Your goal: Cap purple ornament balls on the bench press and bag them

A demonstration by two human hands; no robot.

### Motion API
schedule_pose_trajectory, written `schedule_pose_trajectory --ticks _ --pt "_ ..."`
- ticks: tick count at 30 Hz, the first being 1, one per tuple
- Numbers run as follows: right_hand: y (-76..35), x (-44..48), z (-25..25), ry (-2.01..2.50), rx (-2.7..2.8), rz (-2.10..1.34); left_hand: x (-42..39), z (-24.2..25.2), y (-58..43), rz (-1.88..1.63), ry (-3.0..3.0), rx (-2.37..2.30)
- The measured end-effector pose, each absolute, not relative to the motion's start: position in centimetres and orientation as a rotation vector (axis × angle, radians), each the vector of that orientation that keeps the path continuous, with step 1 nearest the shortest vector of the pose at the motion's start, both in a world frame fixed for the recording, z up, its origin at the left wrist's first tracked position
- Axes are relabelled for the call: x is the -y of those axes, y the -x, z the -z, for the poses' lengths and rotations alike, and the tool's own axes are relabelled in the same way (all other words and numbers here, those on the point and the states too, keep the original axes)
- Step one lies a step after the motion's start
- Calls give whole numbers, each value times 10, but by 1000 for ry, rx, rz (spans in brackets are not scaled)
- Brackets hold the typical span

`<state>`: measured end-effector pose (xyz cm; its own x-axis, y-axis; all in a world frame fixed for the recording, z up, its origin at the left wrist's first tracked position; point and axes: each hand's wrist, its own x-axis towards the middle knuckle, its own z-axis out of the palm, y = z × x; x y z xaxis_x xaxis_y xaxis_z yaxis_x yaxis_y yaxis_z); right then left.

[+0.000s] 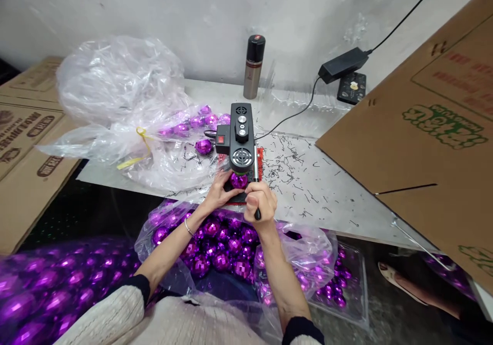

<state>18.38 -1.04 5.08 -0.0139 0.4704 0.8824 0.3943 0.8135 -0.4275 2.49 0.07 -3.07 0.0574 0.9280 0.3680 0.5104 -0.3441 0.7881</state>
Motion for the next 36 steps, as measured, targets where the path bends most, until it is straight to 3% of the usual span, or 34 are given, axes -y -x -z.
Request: schedule_pose_trajectory --ticks 19,29,33,36 --pt "-179 5 -37 632 1645 8 -3 33 -27 -1261 -1878 -1439" --pt "-181 9 -103 756 1606 -204 24 29 -27 -1324 -1863 -1468" --pt "-181 12 -99 762 1611 -192 64 24 -19 -1180 -2138 -1346" --pt "-181 13 -90 752 1612 -156 59 15 -2 -1258 -2152 -1430"
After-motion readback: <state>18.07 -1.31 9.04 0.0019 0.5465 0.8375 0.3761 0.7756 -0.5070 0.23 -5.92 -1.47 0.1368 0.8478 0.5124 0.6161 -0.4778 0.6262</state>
